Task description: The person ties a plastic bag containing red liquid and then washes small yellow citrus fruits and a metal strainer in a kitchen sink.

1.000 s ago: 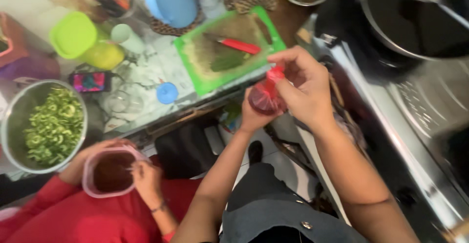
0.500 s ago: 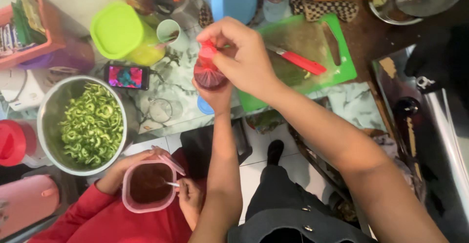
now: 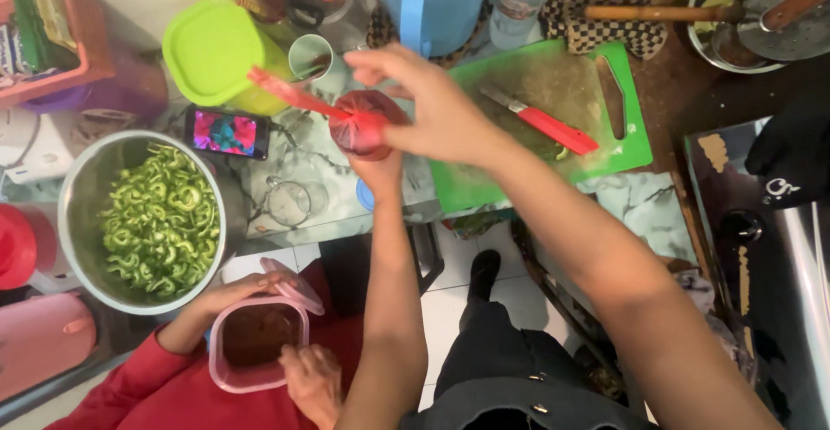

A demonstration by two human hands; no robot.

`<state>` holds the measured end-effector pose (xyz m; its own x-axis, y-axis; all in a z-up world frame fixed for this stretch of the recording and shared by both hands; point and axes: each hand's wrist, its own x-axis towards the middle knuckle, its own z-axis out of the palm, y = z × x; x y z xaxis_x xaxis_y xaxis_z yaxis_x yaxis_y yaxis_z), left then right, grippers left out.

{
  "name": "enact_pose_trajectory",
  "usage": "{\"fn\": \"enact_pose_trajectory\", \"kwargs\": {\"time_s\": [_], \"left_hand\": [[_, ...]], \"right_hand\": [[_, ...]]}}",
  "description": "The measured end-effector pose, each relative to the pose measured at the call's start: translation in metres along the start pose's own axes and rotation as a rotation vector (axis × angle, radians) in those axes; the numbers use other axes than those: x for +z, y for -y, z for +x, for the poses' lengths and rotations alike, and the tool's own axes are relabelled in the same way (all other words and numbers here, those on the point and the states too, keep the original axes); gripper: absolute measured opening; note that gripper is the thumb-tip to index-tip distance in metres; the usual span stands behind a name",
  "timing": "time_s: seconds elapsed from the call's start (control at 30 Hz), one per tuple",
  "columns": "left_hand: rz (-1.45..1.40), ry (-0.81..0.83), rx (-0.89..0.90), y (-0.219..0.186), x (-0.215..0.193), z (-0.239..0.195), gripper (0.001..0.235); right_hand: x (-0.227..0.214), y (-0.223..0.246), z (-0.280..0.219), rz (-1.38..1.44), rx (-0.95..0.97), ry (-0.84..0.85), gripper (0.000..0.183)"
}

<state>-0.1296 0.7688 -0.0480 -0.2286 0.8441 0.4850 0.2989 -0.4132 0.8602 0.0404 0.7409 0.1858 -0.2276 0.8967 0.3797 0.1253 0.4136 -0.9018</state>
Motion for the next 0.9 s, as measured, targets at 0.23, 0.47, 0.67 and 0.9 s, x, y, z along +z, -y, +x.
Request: {"fn": "enact_pose_trajectory", "kwargs": {"time_s": [0.23, 0.47, 0.67, 0.9], "left_hand": [[-0.193, 0.038, -0.298, 0.025, -0.005, -0.009, 0.104], [-0.007, -0.008, -0.153, -0.014, -0.013, -0.009, 0.136], [0.031, -0.018, -0.125, -0.043, -0.017, -0.013, 0.141], [0.083, -0.138, 0.07, -0.036, -0.022, -0.043, 0.127]], "right_hand": [[-0.006, -0.068, -0.034, -0.038, 0.021, 0.19, 0.094], [0.03, -0.128, -0.059, 0.003, 0.111, 0.108, 0.086], [0.039, -0.132, -0.067, 0.029, 0.084, 0.051, 0.084], [0.037, -0.124, -0.084, -0.043, 0.123, -0.033, 0.082]]}}
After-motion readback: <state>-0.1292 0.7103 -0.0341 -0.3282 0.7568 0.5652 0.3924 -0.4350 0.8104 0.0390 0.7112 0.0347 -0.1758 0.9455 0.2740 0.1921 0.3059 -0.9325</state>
